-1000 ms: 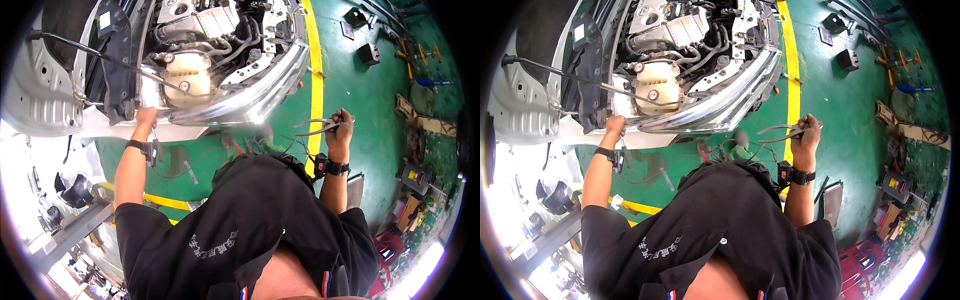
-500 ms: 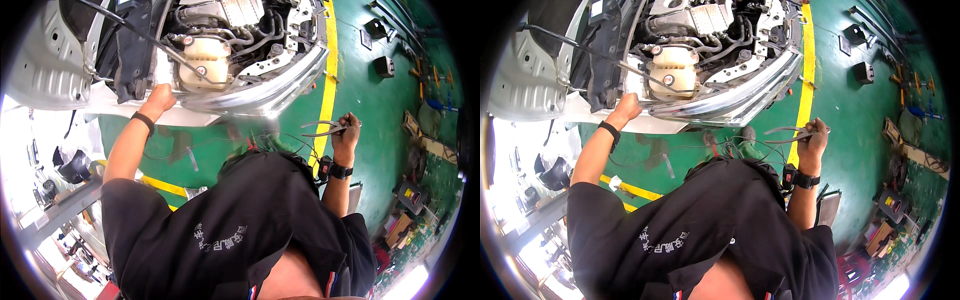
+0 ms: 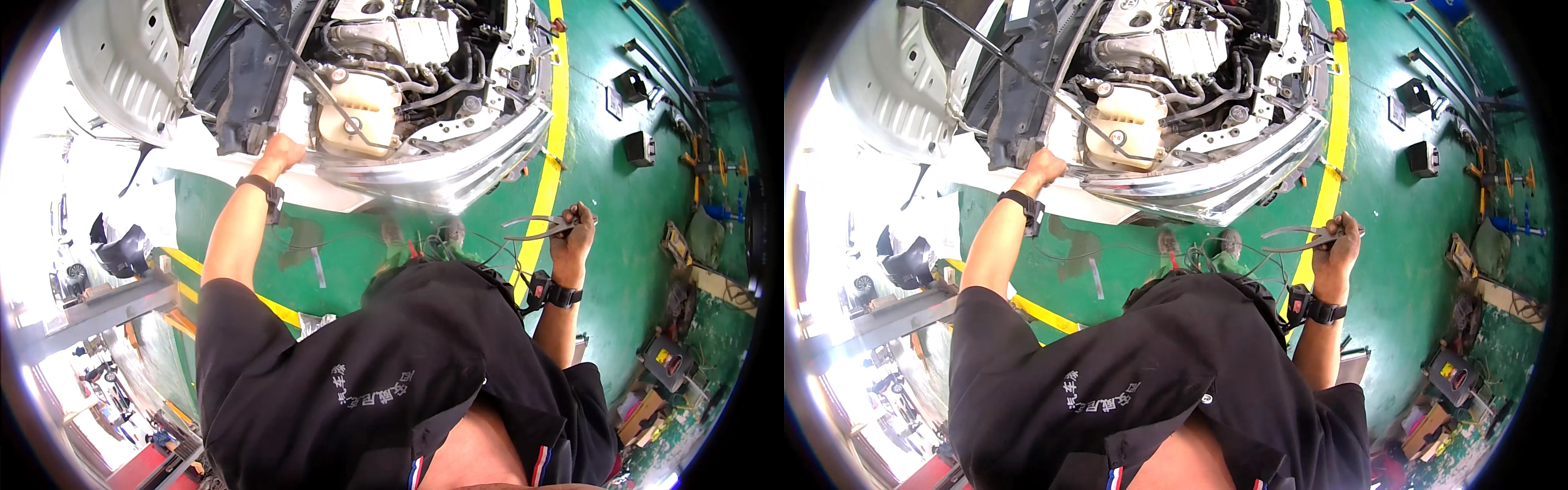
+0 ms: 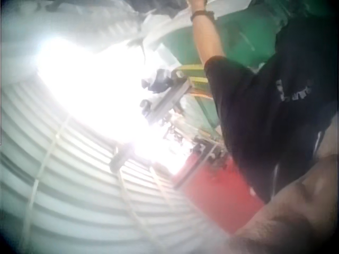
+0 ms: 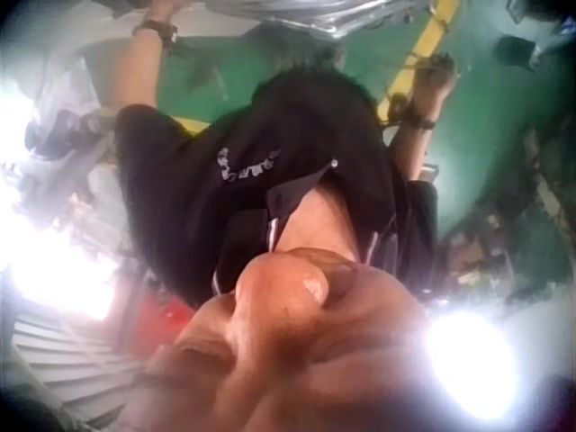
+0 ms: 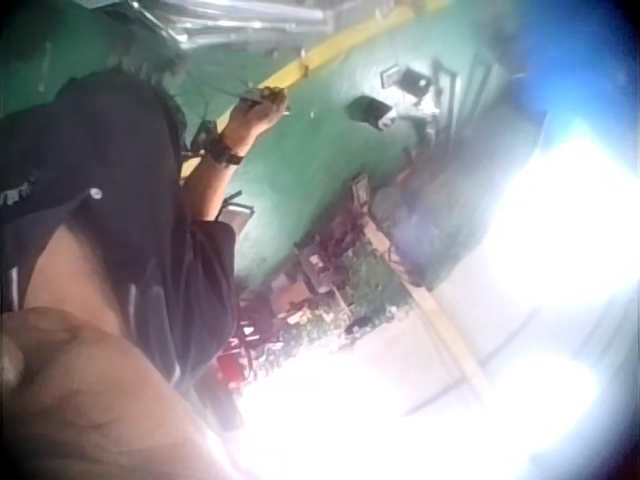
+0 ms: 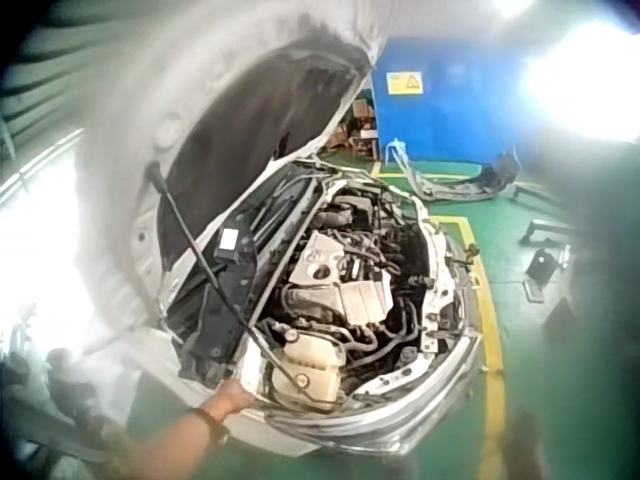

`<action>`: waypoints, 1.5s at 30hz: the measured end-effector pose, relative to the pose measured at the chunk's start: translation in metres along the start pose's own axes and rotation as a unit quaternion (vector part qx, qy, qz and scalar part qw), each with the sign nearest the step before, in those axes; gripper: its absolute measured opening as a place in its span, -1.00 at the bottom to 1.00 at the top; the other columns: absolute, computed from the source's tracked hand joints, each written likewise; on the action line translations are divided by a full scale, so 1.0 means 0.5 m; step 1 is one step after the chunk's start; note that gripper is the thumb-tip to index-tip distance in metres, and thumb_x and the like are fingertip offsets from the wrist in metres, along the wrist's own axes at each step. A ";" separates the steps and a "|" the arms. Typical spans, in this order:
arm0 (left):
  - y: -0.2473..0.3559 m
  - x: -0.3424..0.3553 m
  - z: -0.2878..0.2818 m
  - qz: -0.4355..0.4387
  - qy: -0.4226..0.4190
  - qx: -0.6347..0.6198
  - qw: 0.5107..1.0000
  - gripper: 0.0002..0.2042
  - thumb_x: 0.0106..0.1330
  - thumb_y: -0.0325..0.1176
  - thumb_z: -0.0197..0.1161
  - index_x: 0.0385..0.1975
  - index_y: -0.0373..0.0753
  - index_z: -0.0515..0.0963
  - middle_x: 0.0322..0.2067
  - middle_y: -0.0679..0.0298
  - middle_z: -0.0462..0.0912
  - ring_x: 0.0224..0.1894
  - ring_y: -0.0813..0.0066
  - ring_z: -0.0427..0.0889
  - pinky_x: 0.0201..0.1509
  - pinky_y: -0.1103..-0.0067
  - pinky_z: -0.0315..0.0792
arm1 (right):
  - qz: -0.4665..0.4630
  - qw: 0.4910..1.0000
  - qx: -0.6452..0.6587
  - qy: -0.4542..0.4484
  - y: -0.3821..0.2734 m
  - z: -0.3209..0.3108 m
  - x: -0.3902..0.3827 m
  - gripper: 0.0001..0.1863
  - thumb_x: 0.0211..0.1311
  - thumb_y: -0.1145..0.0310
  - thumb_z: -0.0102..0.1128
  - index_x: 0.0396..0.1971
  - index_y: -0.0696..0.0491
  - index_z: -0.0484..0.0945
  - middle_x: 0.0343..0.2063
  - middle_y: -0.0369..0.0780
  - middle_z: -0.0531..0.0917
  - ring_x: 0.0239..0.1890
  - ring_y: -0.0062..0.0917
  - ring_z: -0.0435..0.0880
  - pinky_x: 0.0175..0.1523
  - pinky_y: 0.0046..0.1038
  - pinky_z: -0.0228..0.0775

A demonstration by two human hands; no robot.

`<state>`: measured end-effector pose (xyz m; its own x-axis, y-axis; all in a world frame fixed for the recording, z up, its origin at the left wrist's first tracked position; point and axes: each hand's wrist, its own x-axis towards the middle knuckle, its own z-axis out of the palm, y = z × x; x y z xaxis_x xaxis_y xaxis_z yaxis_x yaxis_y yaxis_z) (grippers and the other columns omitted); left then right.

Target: The person repairs a headlight on a car by unscrewing components, pulling back the bumper cover, and securing a mounting bracket with a socket wrench.

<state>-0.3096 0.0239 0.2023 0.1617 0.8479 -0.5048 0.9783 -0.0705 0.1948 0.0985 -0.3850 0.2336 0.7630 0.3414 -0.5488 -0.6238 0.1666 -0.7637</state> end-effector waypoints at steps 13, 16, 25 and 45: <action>0.000 -0.022 0.025 0.092 0.072 0.077 0.990 -0.72 0.06 -0.35 0.26 -0.33 -0.45 0.66 -0.29 -0.21 0.66 -0.13 -0.09 0.68 0.02 0.29 0.54 | 0.017 0.998 -0.043 -0.043 0.018 0.038 0.018 -0.77 0.42 0.26 0.00 -0.48 -0.04 0.38 -0.67 -0.41 0.37 -0.71 -0.68 0.24 -0.63 -0.60 0.02; -0.007 -0.033 0.016 0.131 0.069 0.130 0.980 -0.75 0.06 -0.40 0.22 -0.32 -0.42 0.67 -0.26 -0.20 0.67 -0.13 -0.07 0.68 0.02 0.28 0.54 | 0.036 0.997 -0.051 -0.048 0.022 0.052 0.000 -0.77 0.42 0.26 0.00 -0.48 -0.04 0.38 -0.67 -0.40 0.37 -0.71 -0.68 0.24 -0.62 -0.60 0.02; 0.023 -0.049 -0.043 0.263 -0.048 0.291 0.919 -0.68 0.01 -0.56 0.16 -0.17 -0.32 0.62 -0.18 -0.13 0.66 -0.04 -0.06 0.64 0.08 0.26 0.52 | 0.038 0.998 -0.021 -0.054 -0.001 0.053 -0.012 -0.78 0.42 0.28 0.01 -0.48 -0.03 0.38 -0.66 -0.40 0.37 -0.67 -0.68 0.28 -0.62 -0.59 0.02; -0.266 -0.462 0.245 -0.198 -0.129 -0.493 0.837 -0.70 0.20 -0.21 0.36 -0.22 -0.30 0.57 -0.59 0.38 0.46 -0.68 0.59 0.42 -0.67 0.61 0.27 | 0.084 0.975 -0.126 -0.160 0.123 0.138 -0.073 -0.82 0.37 0.27 0.10 -0.44 -0.04 0.45 -0.59 -0.40 0.43 -0.63 -0.75 0.26 -0.55 -0.65 0.03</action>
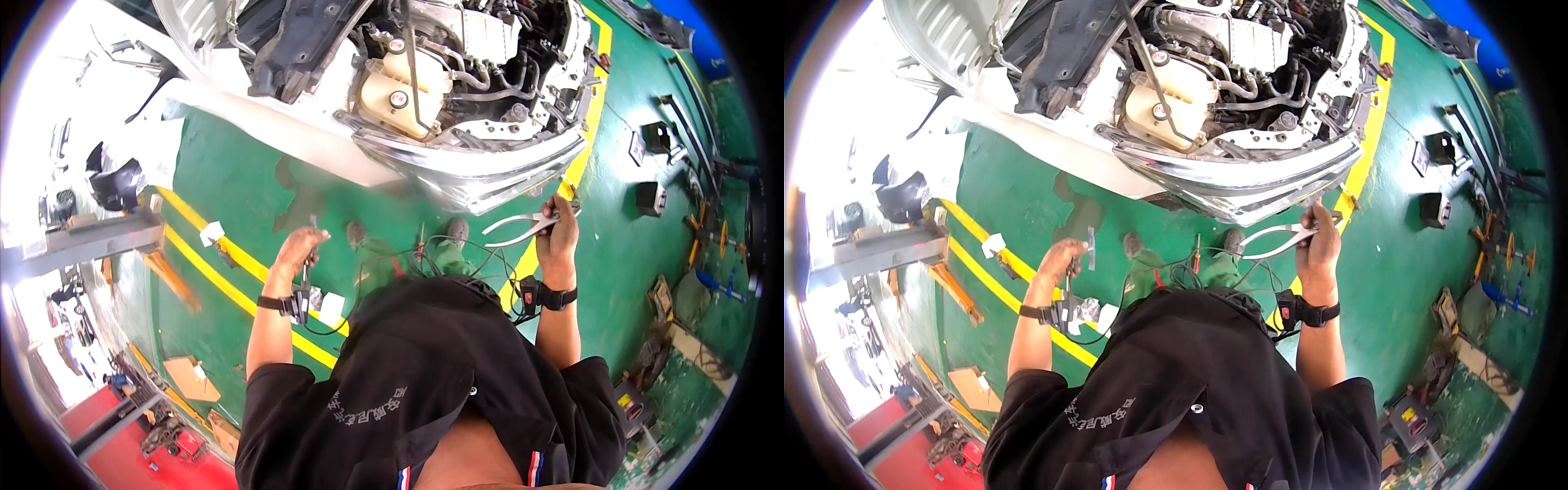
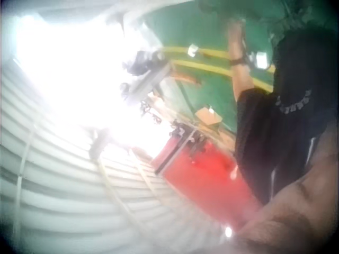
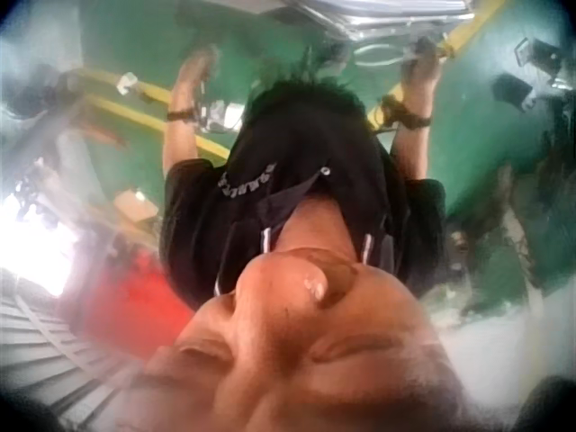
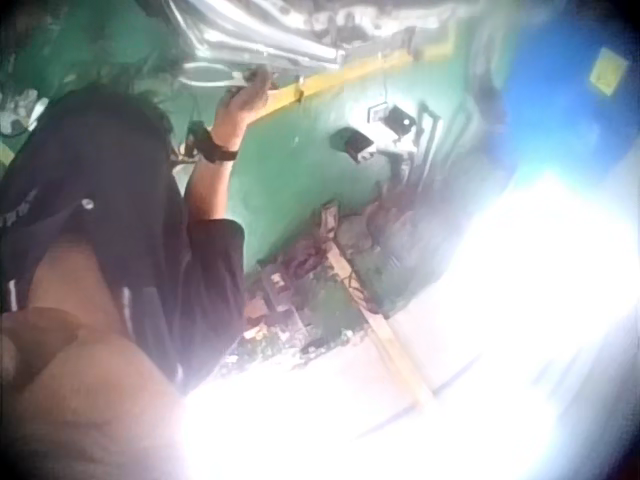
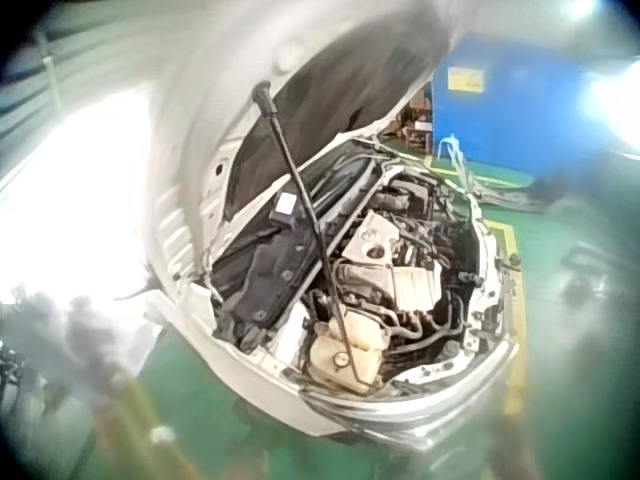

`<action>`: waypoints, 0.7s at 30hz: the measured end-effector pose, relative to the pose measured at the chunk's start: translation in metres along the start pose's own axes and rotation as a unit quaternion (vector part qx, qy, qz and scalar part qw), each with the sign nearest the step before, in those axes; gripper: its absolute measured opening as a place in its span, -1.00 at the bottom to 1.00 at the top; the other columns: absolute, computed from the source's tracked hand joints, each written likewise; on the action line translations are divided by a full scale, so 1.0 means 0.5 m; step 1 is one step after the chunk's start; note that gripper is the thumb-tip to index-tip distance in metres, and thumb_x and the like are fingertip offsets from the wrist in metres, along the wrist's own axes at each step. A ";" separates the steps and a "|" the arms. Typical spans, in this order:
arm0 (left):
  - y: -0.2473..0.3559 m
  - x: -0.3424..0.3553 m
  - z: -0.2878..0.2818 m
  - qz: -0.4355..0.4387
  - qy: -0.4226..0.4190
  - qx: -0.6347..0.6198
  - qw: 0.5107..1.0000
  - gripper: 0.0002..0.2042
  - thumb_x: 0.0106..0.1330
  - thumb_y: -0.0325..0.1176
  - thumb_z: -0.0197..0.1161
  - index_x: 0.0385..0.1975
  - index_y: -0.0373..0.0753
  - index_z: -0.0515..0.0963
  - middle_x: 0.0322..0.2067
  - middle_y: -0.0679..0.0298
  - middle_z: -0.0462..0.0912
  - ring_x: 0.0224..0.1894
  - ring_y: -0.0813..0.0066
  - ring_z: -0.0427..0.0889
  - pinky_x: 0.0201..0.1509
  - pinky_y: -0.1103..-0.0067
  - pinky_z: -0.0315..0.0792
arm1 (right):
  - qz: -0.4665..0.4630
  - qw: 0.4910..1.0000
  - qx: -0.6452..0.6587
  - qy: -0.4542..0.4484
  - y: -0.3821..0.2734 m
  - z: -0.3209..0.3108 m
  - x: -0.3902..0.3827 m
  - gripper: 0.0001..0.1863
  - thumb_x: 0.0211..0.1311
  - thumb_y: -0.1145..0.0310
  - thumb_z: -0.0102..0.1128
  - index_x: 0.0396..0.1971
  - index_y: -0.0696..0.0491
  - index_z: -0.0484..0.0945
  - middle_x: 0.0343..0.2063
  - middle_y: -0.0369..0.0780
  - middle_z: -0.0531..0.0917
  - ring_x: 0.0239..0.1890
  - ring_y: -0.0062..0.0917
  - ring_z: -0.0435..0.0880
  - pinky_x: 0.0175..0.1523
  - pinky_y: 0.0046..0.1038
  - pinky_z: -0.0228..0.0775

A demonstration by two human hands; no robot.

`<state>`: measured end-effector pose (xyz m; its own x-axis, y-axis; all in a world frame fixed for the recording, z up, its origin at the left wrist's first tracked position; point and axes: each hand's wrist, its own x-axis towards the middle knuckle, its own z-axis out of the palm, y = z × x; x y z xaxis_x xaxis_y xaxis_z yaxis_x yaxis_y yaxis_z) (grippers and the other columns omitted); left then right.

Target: The person repairs a headlight on a car by unscrewing components, pulling back the bumper cover, and securing a mounting bracket with a socket wrench.

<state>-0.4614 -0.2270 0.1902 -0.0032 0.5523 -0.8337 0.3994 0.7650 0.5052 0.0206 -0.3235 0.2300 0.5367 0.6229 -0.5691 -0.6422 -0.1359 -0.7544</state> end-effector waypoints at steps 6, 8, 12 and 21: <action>-0.011 0.074 -0.054 0.106 -0.091 0.125 0.982 -0.64 0.22 -0.28 0.34 -0.03 -0.28 0.49 -0.53 0.36 0.48 -0.58 0.61 0.46 -0.54 0.61 0.34 | -0.109 0.983 -0.144 -0.018 0.126 0.140 -0.124 -0.75 0.36 0.36 0.06 -0.56 0.02 0.43 -0.59 -0.40 0.40 -0.61 -0.77 0.24 -0.50 -0.63 0.03; -0.002 0.093 -0.069 0.181 -0.130 0.179 0.958 -0.58 0.25 -0.36 0.29 0.09 -0.29 0.42 -0.46 0.35 0.50 -0.47 0.61 0.48 -0.40 0.61 0.40 | -0.117 0.977 -0.180 0.010 0.213 0.191 -0.174 -0.82 0.34 0.35 0.15 -0.48 0.06 0.52 -0.58 -0.40 0.45 -0.58 -0.76 0.31 -0.46 -0.66 0.09; 0.061 0.063 -0.058 0.213 -0.285 0.104 0.929 -0.55 0.29 -0.43 0.20 0.18 -0.31 0.33 -0.32 0.30 0.51 -0.26 0.58 0.47 -0.14 0.63 0.38 | -0.127 0.917 -0.378 0.007 0.368 0.278 -0.292 -0.78 0.26 0.34 0.31 -0.22 0.17 0.60 -0.51 -0.30 0.60 -0.45 -0.62 0.54 -0.33 -0.52 0.40; 0.122 -0.040 0.011 0.184 -0.429 -0.118 0.877 -0.48 0.41 -0.48 0.14 0.30 -0.28 0.09 -0.26 0.17 0.53 -0.15 0.40 0.58 0.02 0.50 0.46 | -0.254 0.831 -0.485 -0.104 0.508 0.354 -0.388 -0.62 0.03 0.24 0.45 -0.16 0.08 0.62 -0.54 -0.11 0.62 -0.43 -0.18 0.63 -0.33 -0.22 0.47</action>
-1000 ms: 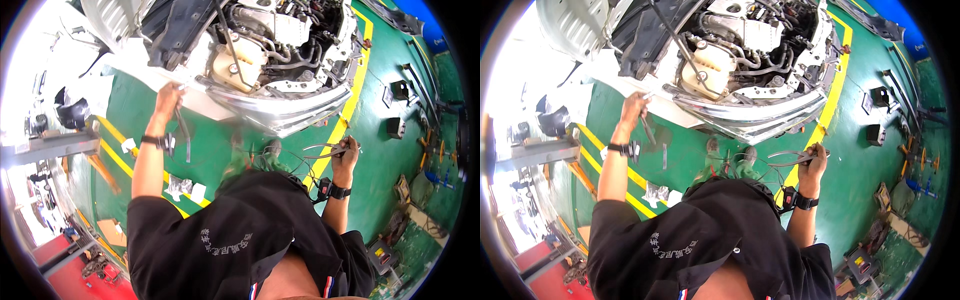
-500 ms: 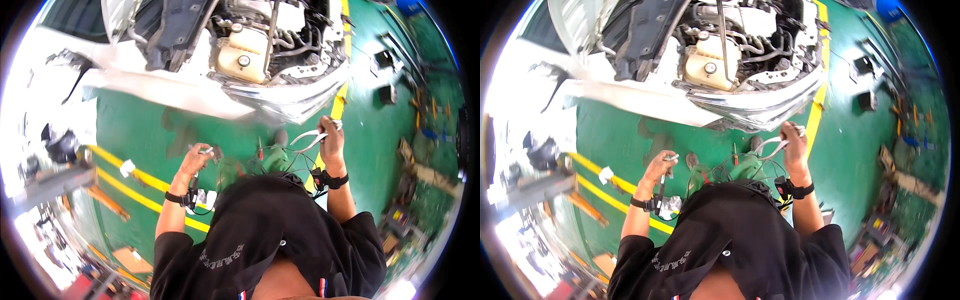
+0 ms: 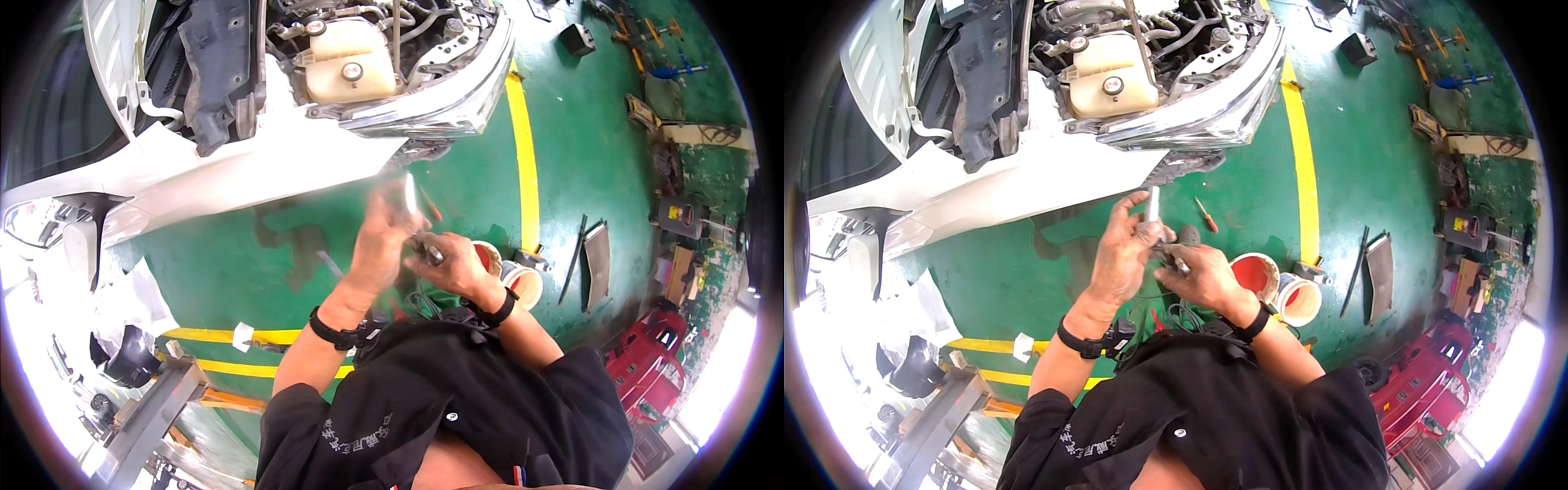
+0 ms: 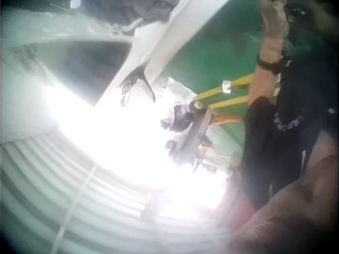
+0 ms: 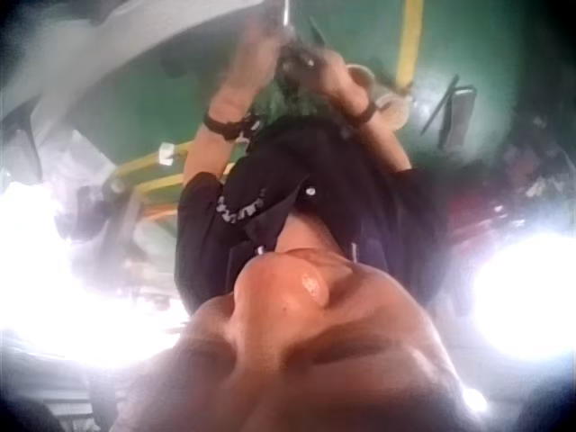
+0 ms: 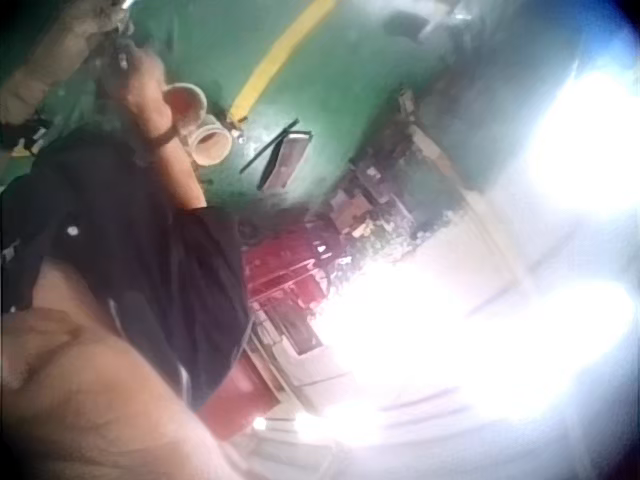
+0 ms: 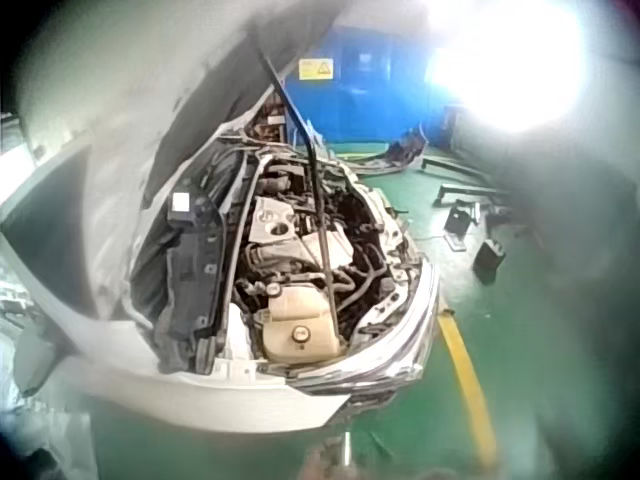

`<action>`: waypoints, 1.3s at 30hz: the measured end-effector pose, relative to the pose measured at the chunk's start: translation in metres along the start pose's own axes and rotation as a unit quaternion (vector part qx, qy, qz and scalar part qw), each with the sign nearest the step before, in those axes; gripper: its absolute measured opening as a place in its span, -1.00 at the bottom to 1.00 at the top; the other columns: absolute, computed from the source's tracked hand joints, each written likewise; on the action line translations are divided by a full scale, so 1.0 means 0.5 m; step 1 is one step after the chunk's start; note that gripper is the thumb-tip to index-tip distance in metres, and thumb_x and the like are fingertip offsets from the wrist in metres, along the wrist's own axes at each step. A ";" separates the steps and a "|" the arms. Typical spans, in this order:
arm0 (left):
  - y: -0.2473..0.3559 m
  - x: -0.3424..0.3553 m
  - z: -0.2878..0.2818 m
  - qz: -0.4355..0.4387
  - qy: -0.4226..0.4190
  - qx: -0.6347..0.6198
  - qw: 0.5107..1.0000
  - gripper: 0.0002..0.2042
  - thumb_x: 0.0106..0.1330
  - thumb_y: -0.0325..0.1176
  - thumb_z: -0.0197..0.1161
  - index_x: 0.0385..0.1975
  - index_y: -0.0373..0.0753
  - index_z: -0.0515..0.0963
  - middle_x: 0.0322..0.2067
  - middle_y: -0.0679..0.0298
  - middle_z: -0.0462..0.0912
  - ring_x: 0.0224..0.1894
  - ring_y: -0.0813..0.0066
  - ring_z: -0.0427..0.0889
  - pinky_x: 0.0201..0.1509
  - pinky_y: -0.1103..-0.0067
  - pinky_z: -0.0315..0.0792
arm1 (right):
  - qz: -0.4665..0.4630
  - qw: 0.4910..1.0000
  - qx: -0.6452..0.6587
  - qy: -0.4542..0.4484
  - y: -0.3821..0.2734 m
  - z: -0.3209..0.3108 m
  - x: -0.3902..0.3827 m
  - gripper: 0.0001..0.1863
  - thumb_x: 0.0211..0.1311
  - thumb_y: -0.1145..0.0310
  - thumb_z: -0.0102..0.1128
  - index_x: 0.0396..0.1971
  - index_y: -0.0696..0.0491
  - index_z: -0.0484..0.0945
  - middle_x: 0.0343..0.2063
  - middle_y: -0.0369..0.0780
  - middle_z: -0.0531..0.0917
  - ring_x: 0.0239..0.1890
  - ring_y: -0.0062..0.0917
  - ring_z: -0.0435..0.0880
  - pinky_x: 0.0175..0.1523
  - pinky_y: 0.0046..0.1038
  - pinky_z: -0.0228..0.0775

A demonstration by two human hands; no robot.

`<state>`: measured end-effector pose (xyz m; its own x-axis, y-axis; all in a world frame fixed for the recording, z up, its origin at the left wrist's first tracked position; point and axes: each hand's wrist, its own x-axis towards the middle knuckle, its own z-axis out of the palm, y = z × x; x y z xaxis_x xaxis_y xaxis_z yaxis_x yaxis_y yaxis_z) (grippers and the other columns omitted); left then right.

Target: The person repairs a headlight on a car by unscrewing components, pulling back the bumper cover, and securing a mounting bracket with a socket wrench.

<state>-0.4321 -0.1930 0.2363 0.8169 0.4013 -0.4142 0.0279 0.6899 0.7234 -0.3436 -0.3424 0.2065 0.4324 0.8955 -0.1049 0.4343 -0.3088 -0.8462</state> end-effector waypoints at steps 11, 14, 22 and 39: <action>0.111 0.203 -0.193 0.271 0.115 0.683 0.669 -0.64 0.38 -0.21 0.22 0.05 -0.30 0.54 -0.02 -0.03 0.61 0.05 0.04 0.59 0.19 0.34 0.41 | 0.194 0.976 -0.036 0.094 0.225 0.017 -0.092 -0.82 0.09 0.30 0.36 -0.51 0.11 0.66 -0.68 -0.15 0.59 -0.62 -0.27 0.55 -0.46 -0.30 0.41; 0.210 0.315 -0.293 0.256 0.121 0.757 0.588 -0.74 0.39 -0.24 0.16 -0.12 -0.26 0.64 -0.17 0.00 0.69 -0.03 0.03 0.61 0.12 0.34 0.42 | 0.367 0.920 0.099 0.095 0.321 0.037 -0.127 -0.68 0.19 0.19 0.30 -0.56 0.15 0.62 -0.77 -0.20 0.50 -0.70 -0.53 0.50 -0.49 -0.38 0.36; 0.266 0.405 -0.359 -0.014 -0.033 0.686 0.727 -0.70 0.40 -0.21 0.17 -0.14 -0.36 0.59 -0.31 0.33 0.66 -0.18 0.54 0.53 -0.04 0.56 0.36 | 0.471 0.821 0.211 0.245 0.478 0.124 -0.081 -0.66 0.21 0.22 0.23 -0.66 0.15 0.57 -0.74 -0.35 0.51 -0.69 -0.68 0.43 -0.55 -0.51 0.20; 0.231 0.399 -0.425 0.313 0.075 0.825 0.465 -0.63 0.47 -0.13 0.03 -0.05 -0.29 0.62 -0.17 0.10 0.70 -0.11 0.33 0.62 0.10 0.52 0.39 | 0.436 0.786 0.349 0.264 1.196 0.373 0.027 -0.78 0.36 0.16 0.12 -0.38 -0.04 0.61 -0.59 -0.41 0.50 -0.63 -0.68 0.37 -0.58 -0.53 0.04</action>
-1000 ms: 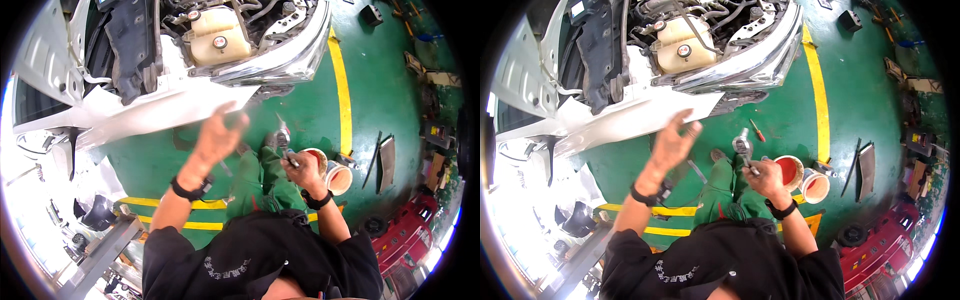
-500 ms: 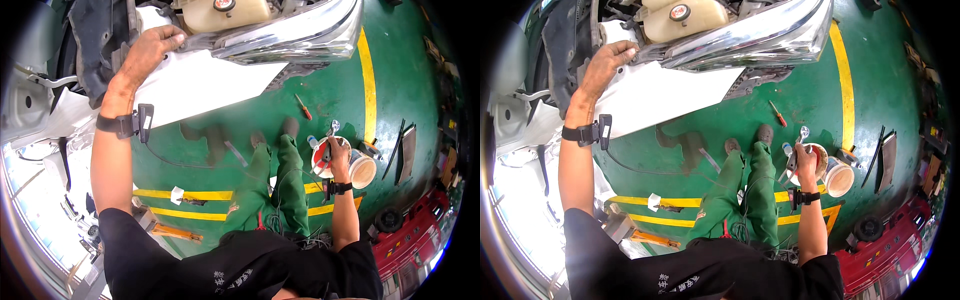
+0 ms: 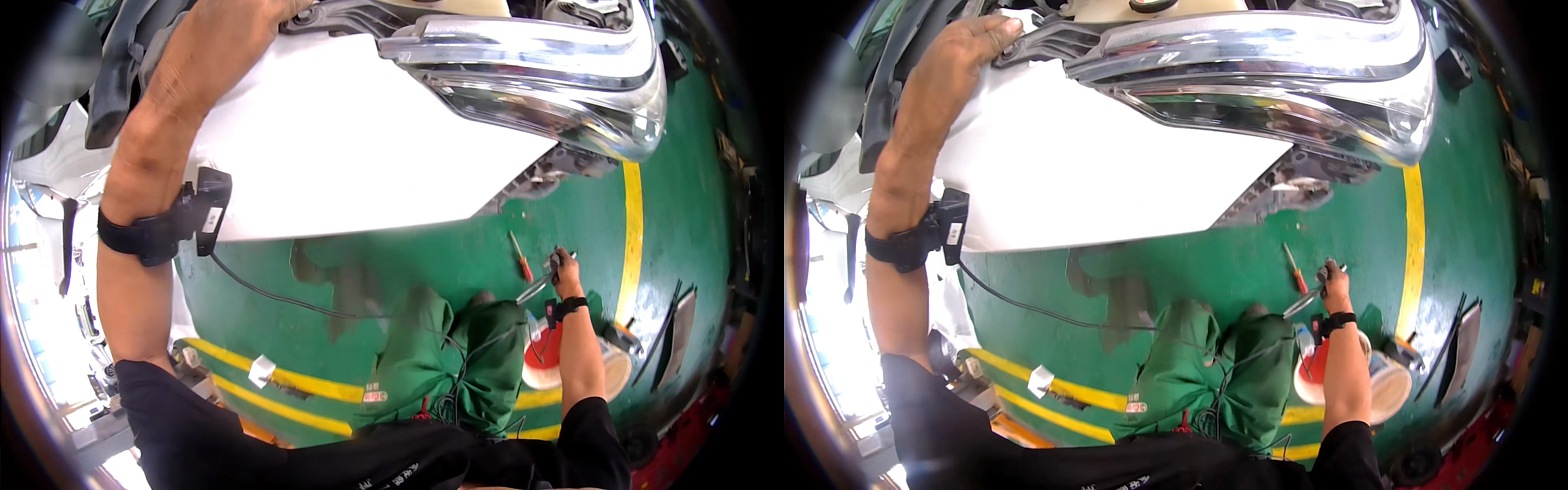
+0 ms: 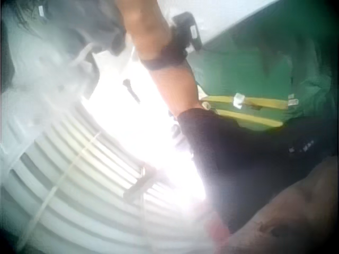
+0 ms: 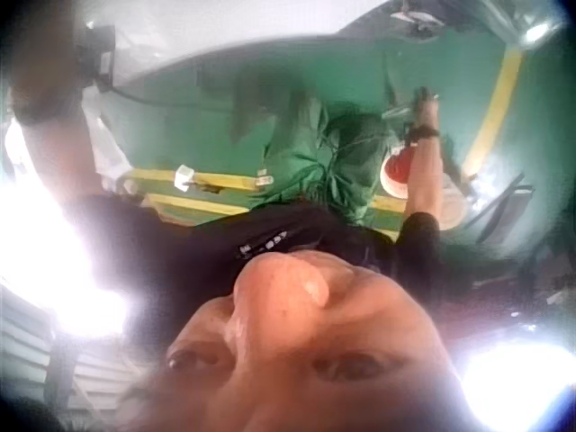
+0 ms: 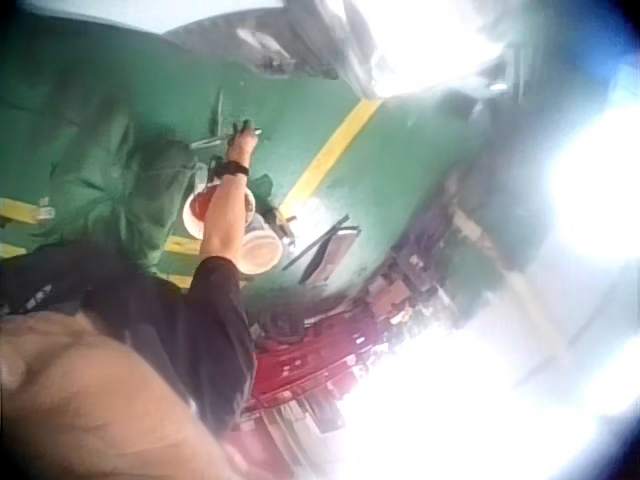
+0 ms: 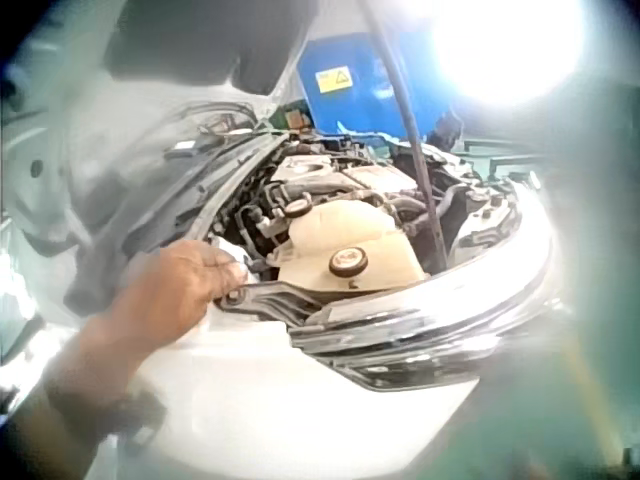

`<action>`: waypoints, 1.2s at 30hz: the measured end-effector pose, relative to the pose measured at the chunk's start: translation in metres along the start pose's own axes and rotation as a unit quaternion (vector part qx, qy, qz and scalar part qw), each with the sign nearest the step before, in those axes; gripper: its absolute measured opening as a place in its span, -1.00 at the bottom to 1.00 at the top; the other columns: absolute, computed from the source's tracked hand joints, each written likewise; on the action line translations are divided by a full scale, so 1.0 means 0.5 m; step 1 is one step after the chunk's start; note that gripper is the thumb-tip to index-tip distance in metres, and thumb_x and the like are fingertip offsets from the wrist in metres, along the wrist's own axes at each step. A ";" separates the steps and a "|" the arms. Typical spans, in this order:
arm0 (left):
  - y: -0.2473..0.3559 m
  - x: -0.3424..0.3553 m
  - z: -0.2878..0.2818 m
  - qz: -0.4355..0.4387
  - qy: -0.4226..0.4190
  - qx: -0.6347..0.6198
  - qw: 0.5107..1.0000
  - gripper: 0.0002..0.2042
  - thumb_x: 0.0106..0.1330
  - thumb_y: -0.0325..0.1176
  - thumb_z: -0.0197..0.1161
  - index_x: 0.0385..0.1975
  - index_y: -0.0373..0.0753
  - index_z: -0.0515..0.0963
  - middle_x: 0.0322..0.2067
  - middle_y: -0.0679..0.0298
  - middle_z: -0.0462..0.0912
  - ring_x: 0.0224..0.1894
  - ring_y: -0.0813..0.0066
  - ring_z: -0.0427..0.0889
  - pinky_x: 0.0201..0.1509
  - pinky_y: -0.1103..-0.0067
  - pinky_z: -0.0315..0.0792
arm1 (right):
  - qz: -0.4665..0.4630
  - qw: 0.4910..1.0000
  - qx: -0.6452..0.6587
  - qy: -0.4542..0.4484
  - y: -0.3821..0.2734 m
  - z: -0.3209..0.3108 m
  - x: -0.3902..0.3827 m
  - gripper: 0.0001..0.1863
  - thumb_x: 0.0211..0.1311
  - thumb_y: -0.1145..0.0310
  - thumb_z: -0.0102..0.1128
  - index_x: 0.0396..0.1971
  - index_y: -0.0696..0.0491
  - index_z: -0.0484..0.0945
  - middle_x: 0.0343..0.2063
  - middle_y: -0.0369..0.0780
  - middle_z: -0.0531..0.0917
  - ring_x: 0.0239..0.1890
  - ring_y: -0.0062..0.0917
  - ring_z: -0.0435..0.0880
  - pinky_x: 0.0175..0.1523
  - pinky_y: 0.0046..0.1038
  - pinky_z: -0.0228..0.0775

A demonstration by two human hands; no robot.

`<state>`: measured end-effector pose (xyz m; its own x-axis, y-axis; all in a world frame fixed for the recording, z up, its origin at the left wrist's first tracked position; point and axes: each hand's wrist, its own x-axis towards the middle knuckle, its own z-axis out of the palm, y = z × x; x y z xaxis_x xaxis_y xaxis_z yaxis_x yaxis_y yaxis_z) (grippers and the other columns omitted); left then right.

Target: The person repairs a headlight on a car by unscrewing components, pulling back the bumper cover, and securing a mounting bracket with a socket wrench.

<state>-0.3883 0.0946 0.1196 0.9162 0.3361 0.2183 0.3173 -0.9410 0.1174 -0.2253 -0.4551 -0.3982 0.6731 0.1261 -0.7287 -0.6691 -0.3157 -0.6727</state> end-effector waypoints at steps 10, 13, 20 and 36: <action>0.031 -0.003 -0.028 0.163 0.147 0.300 0.928 -0.74 0.38 -0.34 0.07 -0.25 -0.32 0.69 -0.21 0.00 0.70 -0.10 0.08 0.65 0.04 0.35 0.49 | -0.201 0.785 -0.568 0.145 0.014 0.017 0.329 -0.50 0.15 -0.01 0.15 -0.35 0.21 0.67 -0.28 0.07 0.70 -0.14 -0.02 0.68 -0.01 -0.12 0.52; -0.008 0.011 -0.064 0.244 0.173 0.295 0.907 -0.76 0.36 -0.36 0.09 -0.24 -0.32 0.69 -0.22 0.01 0.70 -0.12 0.08 0.67 0.02 0.35 0.50 | -0.178 0.775 -0.593 0.122 0.014 0.061 0.285 -0.55 0.08 0.08 0.19 -0.27 0.21 0.67 -0.23 0.04 0.71 -0.11 -0.08 0.70 0.02 -0.15 0.53; 0.015 0.005 -0.050 0.225 0.136 0.209 0.942 -0.76 0.36 -0.35 0.12 -0.35 -0.38 0.66 -0.34 -0.05 0.70 -0.26 0.06 0.68 -0.15 0.37 0.50 | -0.109 0.740 -0.657 0.091 0.141 0.031 0.347 -0.64 0.07 0.14 0.22 -0.27 0.11 0.71 -0.19 0.00 0.71 -0.07 -0.14 0.70 0.05 -0.17 0.53; 0.081 -0.033 -0.037 0.043 0.148 0.090 0.984 -0.72 0.35 -0.27 0.13 -0.31 -0.37 0.66 -0.35 -0.02 0.70 -0.30 0.20 0.66 -0.13 0.40 0.46 | -0.295 0.788 -0.530 0.106 0.181 -0.076 0.351 -0.71 -0.02 0.23 0.18 -0.43 0.14 0.71 -0.31 0.03 0.70 -0.20 -0.02 0.67 -0.03 -0.14 0.52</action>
<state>-0.3950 0.0517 0.1388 0.8382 0.2260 0.4964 0.3042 -0.9491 -0.0815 -0.1555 -0.4974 -0.5819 0.8816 0.4194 -0.2163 0.3418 -0.8836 -0.3201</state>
